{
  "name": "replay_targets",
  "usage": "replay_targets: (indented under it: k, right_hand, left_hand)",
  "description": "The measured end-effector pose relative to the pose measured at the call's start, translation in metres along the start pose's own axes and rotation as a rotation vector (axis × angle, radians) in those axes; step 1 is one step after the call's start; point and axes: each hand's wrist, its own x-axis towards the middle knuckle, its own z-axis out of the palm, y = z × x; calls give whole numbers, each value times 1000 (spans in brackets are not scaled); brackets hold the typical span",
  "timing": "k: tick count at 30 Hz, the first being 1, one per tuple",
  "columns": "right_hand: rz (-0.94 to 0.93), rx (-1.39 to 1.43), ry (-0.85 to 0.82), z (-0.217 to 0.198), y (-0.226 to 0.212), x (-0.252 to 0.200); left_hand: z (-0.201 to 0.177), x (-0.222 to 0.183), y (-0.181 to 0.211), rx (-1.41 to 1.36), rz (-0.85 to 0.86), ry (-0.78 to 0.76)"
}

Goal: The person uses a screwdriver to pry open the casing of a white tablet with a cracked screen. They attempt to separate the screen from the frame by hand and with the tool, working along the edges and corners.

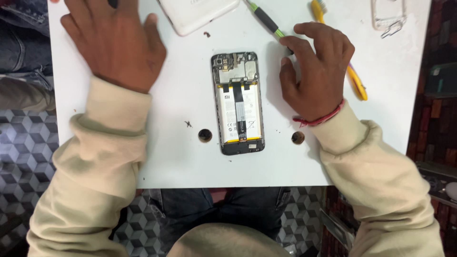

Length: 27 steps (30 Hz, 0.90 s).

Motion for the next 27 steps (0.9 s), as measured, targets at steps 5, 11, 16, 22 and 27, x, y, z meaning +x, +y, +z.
replay_targets:
  k: [5,11,16,22,27]
  right_hand:
    - [-57,-37,7,0,-3,1]
    - [-68,25,-37,-4,-6,6]
    - [-351,124,-52,-10,-22,16]
    - [-307,158,-140,-13,-28,10]
    - [-418,255,-233,-8,-28,3]
  left_hand:
    - [9,0,-17,58,-37,2]
    - [4,5,-18,58,40,111]
    - [-6,9,7,-173,-76,-24]
    - [-7,10,11,-175,-80,12]
    - [1,7,-1,-43,-43,65]
